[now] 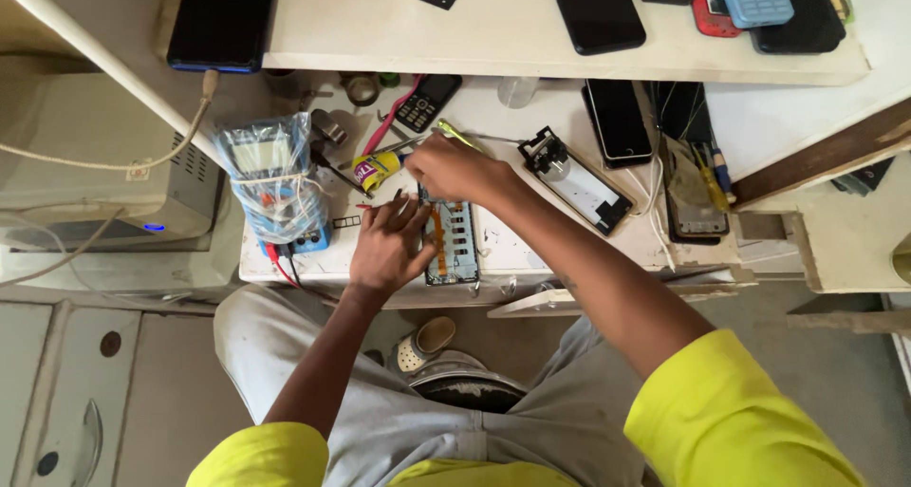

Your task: The person sits at a repair bench and probes a disassembled phone motherboard with multimeter test leads, checking points on the board. They then set the leads down and use a hand tool to work on small components on the motherboard, holding the board steady with the other hand.

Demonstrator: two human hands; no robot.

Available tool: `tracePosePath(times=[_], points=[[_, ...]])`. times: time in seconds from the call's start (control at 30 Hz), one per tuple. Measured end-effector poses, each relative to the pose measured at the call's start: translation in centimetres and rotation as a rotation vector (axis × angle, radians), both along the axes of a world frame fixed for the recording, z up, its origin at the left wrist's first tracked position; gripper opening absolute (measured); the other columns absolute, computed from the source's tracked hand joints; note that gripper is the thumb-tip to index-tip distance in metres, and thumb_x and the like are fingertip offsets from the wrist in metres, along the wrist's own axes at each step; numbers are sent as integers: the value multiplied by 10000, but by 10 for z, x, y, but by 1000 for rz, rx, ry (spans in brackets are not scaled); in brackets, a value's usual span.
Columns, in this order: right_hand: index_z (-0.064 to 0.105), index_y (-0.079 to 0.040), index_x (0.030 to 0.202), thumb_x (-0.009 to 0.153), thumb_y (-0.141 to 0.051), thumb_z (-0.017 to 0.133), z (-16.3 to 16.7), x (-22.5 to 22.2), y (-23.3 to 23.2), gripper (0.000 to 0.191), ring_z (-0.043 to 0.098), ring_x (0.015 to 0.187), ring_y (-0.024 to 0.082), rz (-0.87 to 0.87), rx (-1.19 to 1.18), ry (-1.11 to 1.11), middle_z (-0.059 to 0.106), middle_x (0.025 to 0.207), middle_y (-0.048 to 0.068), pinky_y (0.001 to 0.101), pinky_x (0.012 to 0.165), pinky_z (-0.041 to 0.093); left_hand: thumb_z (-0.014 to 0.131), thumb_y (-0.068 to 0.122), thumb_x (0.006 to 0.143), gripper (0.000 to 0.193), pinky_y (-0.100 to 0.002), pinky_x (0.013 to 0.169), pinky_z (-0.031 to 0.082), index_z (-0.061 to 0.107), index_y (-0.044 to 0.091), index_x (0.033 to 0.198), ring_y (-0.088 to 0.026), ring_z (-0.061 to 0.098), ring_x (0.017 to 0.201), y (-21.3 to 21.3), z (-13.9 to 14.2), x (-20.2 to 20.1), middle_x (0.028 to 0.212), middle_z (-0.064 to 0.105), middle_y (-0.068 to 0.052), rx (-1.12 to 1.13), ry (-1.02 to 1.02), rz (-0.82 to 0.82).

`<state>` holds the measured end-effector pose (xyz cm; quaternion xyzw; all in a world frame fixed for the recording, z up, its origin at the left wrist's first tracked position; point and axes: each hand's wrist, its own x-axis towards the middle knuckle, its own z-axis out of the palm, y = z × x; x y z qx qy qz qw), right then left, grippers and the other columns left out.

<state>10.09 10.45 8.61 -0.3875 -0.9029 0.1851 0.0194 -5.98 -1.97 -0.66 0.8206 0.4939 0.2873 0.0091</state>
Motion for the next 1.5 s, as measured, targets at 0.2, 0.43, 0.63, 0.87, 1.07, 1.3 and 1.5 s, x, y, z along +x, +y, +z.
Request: tracePosePath(times=[0.2,0.43,0.63,0.87,1.07,1.3,1.5], points=[[677,58,956,848,-115,671,10,-3,3,204,675,876,472,-47,49,104,676,905,307,531,765,540,646,373,907,524,-475,1055,403,660,71,1335,-287,550,1310,-1,1,1,1402,639,-154,-1,-16,5],[635,10,984,937,-64,549,11,-9,0,123,703,924,432,-85,7,29,706,933,254,541,819,535,656,353,892,514,-462,1073,405,674,66,1318,-291,568,1286,-1,2,-1,1369,658,-168,4,-33,-16],[618,18,1094,705,-49,675,20,-15,-5,398,680,906,469,14,73,116,686,921,253,576,741,528,661,343,886,514,-461,1084,403,684,36,1297,-295,577,1284,0,0,-1,1348,670,-172,21,-46,-19],[692,1,1056,872,-36,615,18,-28,-5,203,721,1002,417,-86,31,-107,706,1037,271,490,880,574,660,333,883,501,-458,1068,413,693,28,1280,-289,583,1278,1,1,1,1333,682,-166,22,-43,-14],[661,21,1025,843,6,579,26,-15,-3,200,709,995,405,-85,-58,-80,720,1014,237,506,839,562,668,328,884,514,-455,1057,422,688,25,1299,-294,588,1253,-1,4,0,1327,681,-169,36,-54,-26],[661,16,1020,918,-57,549,23,-12,-7,168,707,972,422,-131,-34,-35,699,973,266,512,867,551,679,330,883,510,-461,1042,420,689,23,1290,-305,590,1236,-1,6,-1,1322,682,-179,52,-48,-19],[657,-4,996,869,-39,547,21,-15,-6,171,693,942,425,-44,-25,9,717,948,226,543,803,533,684,340,880,520,-473,1058,421,686,14,1285,-314,587,1252,0,7,-1,1299,682,-177,30,-71,-29]])
